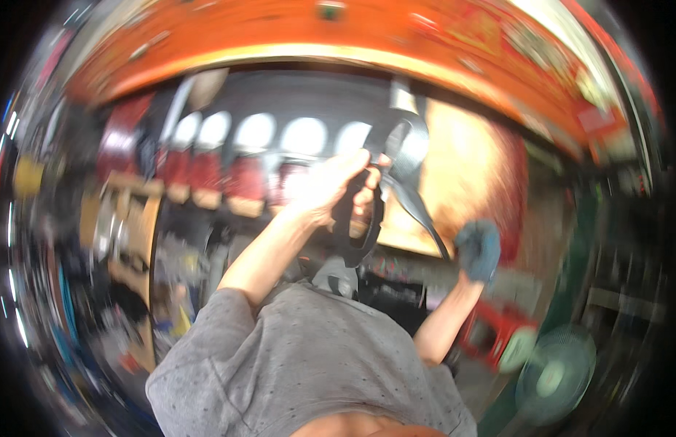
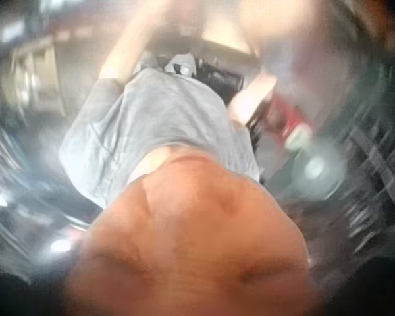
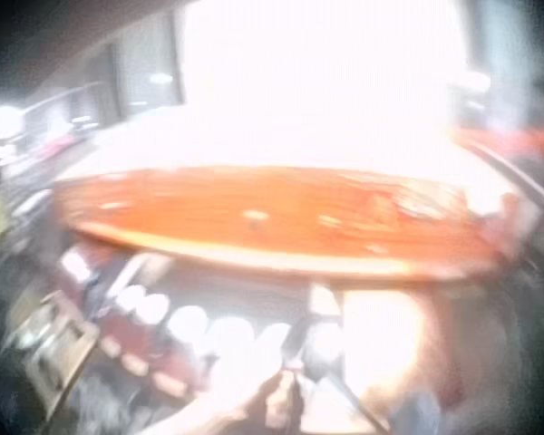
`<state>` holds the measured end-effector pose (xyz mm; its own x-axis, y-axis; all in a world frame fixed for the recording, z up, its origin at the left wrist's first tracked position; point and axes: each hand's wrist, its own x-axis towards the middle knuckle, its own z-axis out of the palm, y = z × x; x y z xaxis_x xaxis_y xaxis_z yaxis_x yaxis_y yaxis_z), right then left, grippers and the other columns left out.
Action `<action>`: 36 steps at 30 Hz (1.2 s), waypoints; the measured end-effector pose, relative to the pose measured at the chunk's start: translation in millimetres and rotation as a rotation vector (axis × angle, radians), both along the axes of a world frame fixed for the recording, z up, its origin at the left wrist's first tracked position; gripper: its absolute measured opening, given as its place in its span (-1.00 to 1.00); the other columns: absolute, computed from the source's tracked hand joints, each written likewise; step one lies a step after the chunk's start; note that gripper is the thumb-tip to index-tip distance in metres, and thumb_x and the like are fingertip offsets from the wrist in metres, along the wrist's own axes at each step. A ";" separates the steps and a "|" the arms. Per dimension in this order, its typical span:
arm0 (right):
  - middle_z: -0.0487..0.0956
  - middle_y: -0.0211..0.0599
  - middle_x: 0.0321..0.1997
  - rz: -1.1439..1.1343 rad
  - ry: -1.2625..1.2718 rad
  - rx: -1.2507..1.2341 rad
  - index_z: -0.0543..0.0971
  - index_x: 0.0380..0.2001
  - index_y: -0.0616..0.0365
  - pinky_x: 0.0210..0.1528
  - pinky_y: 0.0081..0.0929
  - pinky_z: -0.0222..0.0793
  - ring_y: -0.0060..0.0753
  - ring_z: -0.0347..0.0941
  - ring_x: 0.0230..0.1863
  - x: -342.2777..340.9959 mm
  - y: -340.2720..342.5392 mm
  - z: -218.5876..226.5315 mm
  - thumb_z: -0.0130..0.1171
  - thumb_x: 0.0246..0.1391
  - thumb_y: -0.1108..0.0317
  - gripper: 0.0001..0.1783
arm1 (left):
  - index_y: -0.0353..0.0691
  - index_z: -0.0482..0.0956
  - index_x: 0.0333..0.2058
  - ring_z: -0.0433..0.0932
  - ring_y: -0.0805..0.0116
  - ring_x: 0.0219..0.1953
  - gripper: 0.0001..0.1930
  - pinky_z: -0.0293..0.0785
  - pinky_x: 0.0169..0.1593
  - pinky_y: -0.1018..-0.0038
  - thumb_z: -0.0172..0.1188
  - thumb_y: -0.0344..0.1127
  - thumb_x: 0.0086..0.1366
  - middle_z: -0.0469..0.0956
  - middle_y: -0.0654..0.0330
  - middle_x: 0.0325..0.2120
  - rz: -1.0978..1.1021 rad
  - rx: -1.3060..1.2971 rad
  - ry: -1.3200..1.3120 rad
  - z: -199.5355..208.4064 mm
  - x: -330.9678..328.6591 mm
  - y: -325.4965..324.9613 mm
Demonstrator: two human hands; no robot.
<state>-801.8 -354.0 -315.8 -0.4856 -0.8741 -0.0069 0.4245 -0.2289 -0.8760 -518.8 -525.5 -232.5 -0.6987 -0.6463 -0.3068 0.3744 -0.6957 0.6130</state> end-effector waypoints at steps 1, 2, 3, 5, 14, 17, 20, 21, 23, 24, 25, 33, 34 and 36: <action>0.59 -0.18 -0.34 0.018 0.021 0.064 0.54 -0.22 0.14 -0.39 -0.40 0.49 -0.31 0.52 -0.42 24.7 -16.1 -1.9 0.14 0.13 0.17 -0.72 | -0.31 0.45 -0.06 0.38 0.56 -0.62 -0.57 0.33 -0.62 0.63 0.09 -0.04 0.34 0.45 0.30 -0.48 0.064 -0.028 0.032 1.3 29.9 -5.1; 0.59 -0.17 -0.35 0.018 0.060 0.126 0.54 -0.22 0.15 -0.39 -0.40 0.49 -0.31 0.52 -0.43 49.8 -30.5 -3.2 0.14 0.12 0.17 -0.71 | -0.30 0.44 -0.06 0.37 0.59 -0.61 -0.57 0.33 -0.60 0.65 0.08 -0.02 0.35 0.43 0.33 -0.49 0.147 -0.033 -0.021 1.5 60.0 -10.7; 0.59 -0.16 -0.35 0.108 0.053 0.136 0.53 -0.23 0.17 -0.41 -0.41 0.49 -0.31 0.52 -0.45 70.7 -44.4 -1.6 0.15 0.11 0.17 -0.70 | -0.28 0.44 -0.05 0.36 0.60 -0.62 -0.59 0.33 -0.60 0.66 0.06 -0.02 0.36 0.42 0.33 -0.49 0.266 -0.050 -0.067 0.2 91.9 -17.3; 0.58 -0.15 -0.37 0.232 0.131 0.182 0.52 -0.23 0.23 -0.42 -0.43 0.47 -0.34 0.50 -0.48 110.1 -64.5 8.0 0.14 0.10 0.21 -0.70 | -0.27 0.45 -0.10 0.37 0.55 -0.63 -0.66 0.35 -0.58 0.60 0.02 -0.09 0.39 0.44 0.32 -0.52 0.472 -0.049 -0.008 -2.0 163.6 -23.4; 0.57 -0.24 -0.41 0.671 0.329 0.146 0.53 -0.29 0.27 -0.39 -0.48 0.39 -0.46 0.45 -0.44 343.3 -181.9 39.3 0.07 0.12 0.34 -0.80 | -0.17 0.50 -0.05 0.36 0.64 -0.54 -0.65 0.29 -0.48 0.67 0.00 -0.05 0.40 0.42 0.45 -0.55 0.914 -0.371 -0.269 -39.4 470.4 -144.5; 0.56 -0.27 -0.42 0.791 0.461 0.130 0.55 -0.30 0.28 -0.35 -0.50 0.39 -0.47 0.45 -0.43 445.0 -232.9 37.5 0.10 0.14 0.29 -0.76 | -0.14 0.56 -0.07 0.37 0.63 -0.54 -0.66 0.31 -0.48 0.64 0.01 -0.06 0.40 0.47 0.44 -0.56 0.918 -0.358 -0.462 -82.8 534.7 -215.8; 0.58 -0.27 -0.39 0.814 0.611 0.166 0.56 -0.28 0.27 -0.31 -0.51 0.41 -0.45 0.47 -0.41 534.7 -277.7 27.3 0.11 0.16 0.29 -0.77 | -0.17 0.56 -0.21 0.42 0.48 -0.56 -0.72 0.38 -0.47 0.56 -0.02 -0.12 0.41 0.52 0.30 -0.55 0.891 0.014 -0.266 -120.4 577.2 -251.1; 0.59 -0.27 -0.37 0.787 0.667 0.159 0.56 -0.27 0.26 -0.30 -0.51 0.41 -0.45 0.48 -0.40 561.2 -291.8 21.9 0.11 0.16 0.31 -0.78 | -0.16 0.48 -0.14 0.39 0.51 -0.54 -0.73 0.36 -0.46 0.60 -0.07 -0.12 0.43 0.44 0.38 -0.56 0.833 0.045 -0.162 -125.3 586.2 -258.5; 0.61 -0.25 -0.33 0.768 0.754 0.097 0.56 -0.23 0.26 -0.28 -0.50 0.43 -0.43 0.51 -0.36 592.8 -307.1 16.3 0.12 0.17 0.34 -0.79 | -0.17 0.45 -0.11 0.39 0.51 -0.47 -0.75 0.38 -0.45 0.59 -0.07 -0.16 0.43 0.44 0.36 -0.52 0.701 -0.030 0.080 -122.2 606.9 -268.4; 0.61 -0.24 -0.32 0.754 0.744 0.167 0.56 -0.23 0.26 -0.29 -0.49 0.44 -0.42 0.51 -0.37 600.5 -313.1 14.5 0.12 0.17 0.33 -0.79 | -0.18 0.44 -0.10 0.40 0.51 -0.44 -0.76 0.38 -0.44 0.58 -0.06 -0.18 0.43 0.43 0.35 -0.49 0.660 -0.050 0.202 -115.9 617.9 -271.8; 0.61 -0.23 -0.31 0.739 0.718 0.189 0.56 -0.22 0.26 -0.29 -0.49 0.45 -0.41 0.52 -0.37 604.6 -317.2 12.5 0.12 0.17 0.33 -0.78 | -0.20 0.42 -0.07 0.37 0.51 -0.42 -0.76 0.38 -0.44 0.59 -0.04 -0.21 0.41 0.41 0.34 -0.47 0.663 -0.050 0.237 -108.5 630.6 -273.4; 0.59 -0.27 -0.30 1.028 1.104 0.280 0.54 -0.24 0.20 -0.32 -0.47 0.46 -0.40 0.54 -0.34 623.5 -360.6 -44.9 0.06 0.15 0.26 -0.76 | -0.16 0.53 -0.22 0.48 0.59 -0.49 -0.74 0.38 -0.48 0.60 0.13 -0.09 0.32 0.51 0.34 -0.48 0.690 -0.221 -0.419 -126.7 629.3 -261.5; 0.57 -0.28 -0.32 0.958 1.021 0.313 0.54 -0.27 0.18 -0.31 -0.45 0.44 -0.39 0.53 -0.33 630.8 -363.7 -54.9 0.07 0.13 0.26 -0.78 | -0.16 0.53 -0.27 0.52 0.42 -0.50 -0.70 0.45 -0.41 0.46 0.15 -0.03 0.28 0.53 0.26 -0.51 0.675 -0.439 -0.624 -138.1 614.0 -254.2; 0.54 -0.26 -0.38 0.885 1.069 0.444 0.57 -0.30 0.15 -0.26 -0.40 0.38 -0.33 0.50 -0.32 639.2 -369.3 -63.2 0.09 0.07 0.22 -0.76 | -0.19 0.52 -0.30 0.58 0.17 -0.40 -0.61 0.49 -0.32 0.29 0.22 0.05 0.18 0.57 0.12 -0.45 0.664 -0.583 -1.393 -151.0 600.1 -249.7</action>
